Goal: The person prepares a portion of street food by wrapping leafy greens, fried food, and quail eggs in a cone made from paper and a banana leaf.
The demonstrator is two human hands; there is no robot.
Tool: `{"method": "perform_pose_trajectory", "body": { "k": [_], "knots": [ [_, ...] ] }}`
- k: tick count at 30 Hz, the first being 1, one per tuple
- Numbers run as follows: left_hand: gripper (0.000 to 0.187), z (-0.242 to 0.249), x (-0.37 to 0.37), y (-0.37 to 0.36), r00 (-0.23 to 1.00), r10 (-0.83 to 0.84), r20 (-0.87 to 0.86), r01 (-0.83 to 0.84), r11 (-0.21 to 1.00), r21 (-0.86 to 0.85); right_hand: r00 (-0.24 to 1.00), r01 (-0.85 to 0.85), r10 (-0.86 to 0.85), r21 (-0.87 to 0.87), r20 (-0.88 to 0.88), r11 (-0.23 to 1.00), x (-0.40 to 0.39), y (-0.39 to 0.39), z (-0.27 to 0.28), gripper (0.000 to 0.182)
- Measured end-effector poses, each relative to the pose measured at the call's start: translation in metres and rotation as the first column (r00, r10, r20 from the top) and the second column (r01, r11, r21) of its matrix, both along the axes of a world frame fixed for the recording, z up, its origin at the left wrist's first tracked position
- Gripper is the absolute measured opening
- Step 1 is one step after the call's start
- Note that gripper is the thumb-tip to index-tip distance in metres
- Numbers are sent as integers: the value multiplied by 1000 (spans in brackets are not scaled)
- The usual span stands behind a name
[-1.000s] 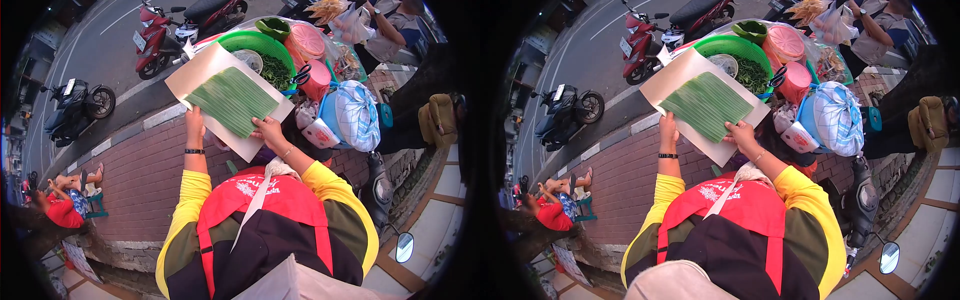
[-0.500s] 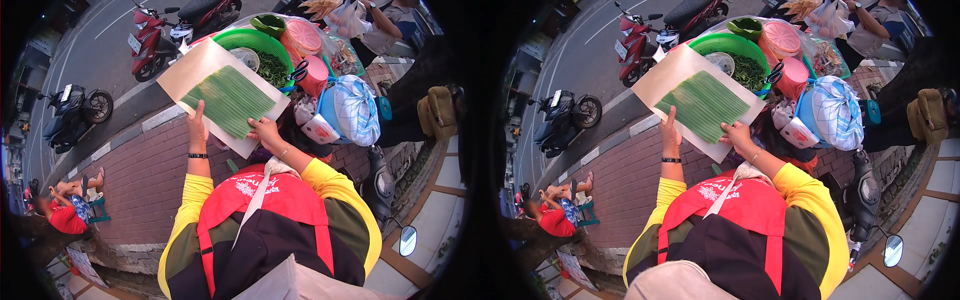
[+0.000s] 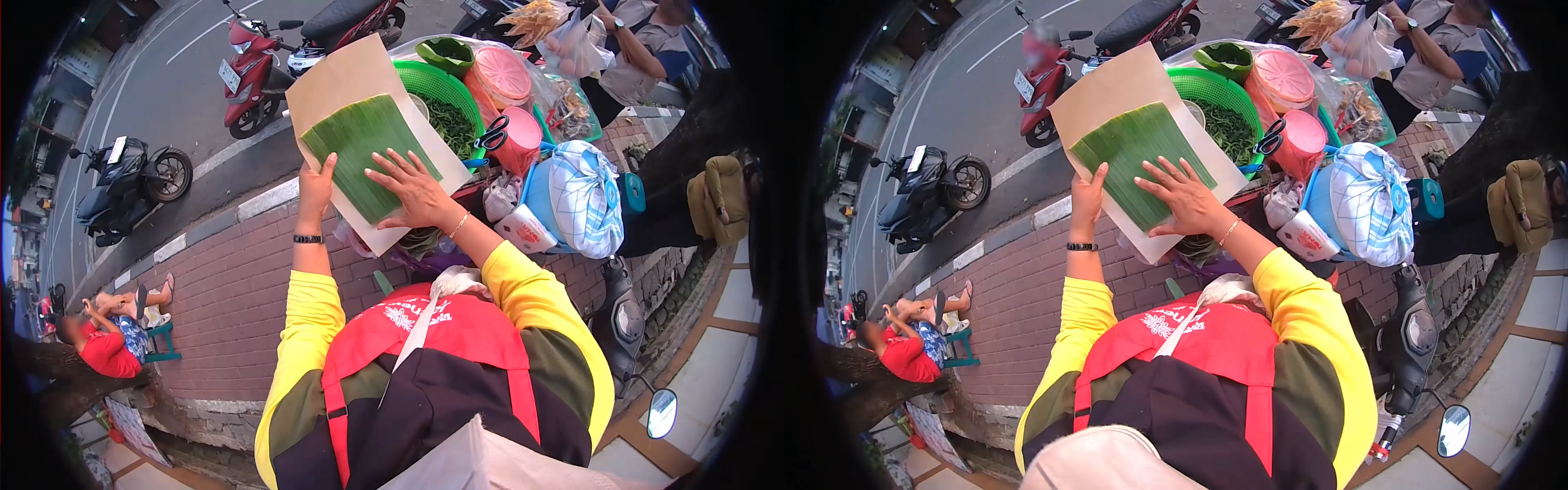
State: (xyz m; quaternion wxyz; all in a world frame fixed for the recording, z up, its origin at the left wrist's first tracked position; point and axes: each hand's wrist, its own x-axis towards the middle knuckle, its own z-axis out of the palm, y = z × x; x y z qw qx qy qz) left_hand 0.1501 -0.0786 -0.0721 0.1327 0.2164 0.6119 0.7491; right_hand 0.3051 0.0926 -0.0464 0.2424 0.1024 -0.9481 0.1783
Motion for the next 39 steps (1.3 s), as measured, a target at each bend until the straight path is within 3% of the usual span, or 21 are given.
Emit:
{"method": "perform_pose_trajectory", "body": {
  "k": [2, 5, 10, 14, 16, 17, 22, 25, 27, 28, 30, 32, 33, 34, 36, 37, 38, 39],
  "knots": [
    [31, -5, -13, 2, 998, -53, 39, 52, 998, 25, 965, -81, 54, 98, 257, 992, -12, 5, -26, 93],
    [32, -13, -22, 0, 992, -87, 86, 93, 993, -67, 976, -80, 56, 105, 208, 991, -22, 9, -42, 93],
    [30, -15, -25, 4, 995, -89, 53, 91, 995, -31, 971, -75, 60, 56, 229, 996, -29, 10, -41, 92],
    [28, -19, -27, 6, 998, -59, -12, 57, 993, -104, 965, -101, 87, 46, 247, 994, -33, 14, -32, 86],
    [27, -18, -29, 6, 998, -55, -39, 50, 991, -128, 991, -25, 58, -252, 124, 967, -45, 11, -33, 77],
    [26, -19, -30, 4, 996, -86, -37, 81, 990, -116, 998, 39, -24, -276, 57, 960, -50, 8, -33, 71],
    [23, -22, -33, 4, 990, -99, 97, 107, 991, -83, 987, 141, -115, -276, 110, 951, -65, 0, -39, 67],
    [23, -29, -42, 1, 990, -133, 44, 138, 978, -153, 985, 156, -129, -275, 115, 949, -72, 0, -38, 66],
    [25, -26, -43, 0, 970, -242, -8, 236, 954, -183, 985, 143, -108, -289, 134, 946, -78, 4, -43, 66],
    [26, -23, -45, -1, 955, -296, -34, 284, 938, -200, 981, 101, -67, -184, 183, 978, -82, 6, -47, 71],
    [26, -20, -42, 4, 960, -281, -17, 275, 950, -147, 987, 130, -158, -434, -31, 892, -84, 15, -31, 73],
    [26, -15, -38, 4, 968, -226, -113, 185, 939, -291, 931, 107, -261, -495, -254, 862, -96, 33, -13, 79],
    [25, -14, -39, 3, 963, -243, -116, 197, 930, -311, 873, 113, -315, -473, -372, 874, -100, 42, -1, 81],
    [25, -16, -40, 3, 964, -242, -114, 197, 930, -310, 874, 113, -313, -472, -371, 874, -103, 48, 13, 81],
    [25, -20, -40, 3, 962, -234, -142, 191, 946, -261, 827, 77, -167, -186, -536, 979, -105, 58, 43, 78],
    [25, -20, -40, 5, 961, -236, -142, 194, 946, -260, 808, -9, -82, -151, -584, 989, -110, 55, 59, 62],
    [25, -19, -39, 5, 965, -231, -127, 192, 947, -259, 807, -7, -83, -150, -584, 989, -114, 55, 63, 62],
    [24, -18, -38, 6, 968, -225, -112, 190, 947, -258, 848, -99, 53, -59, -527, 993, -119, 56, 65, 54]
  ]
}}
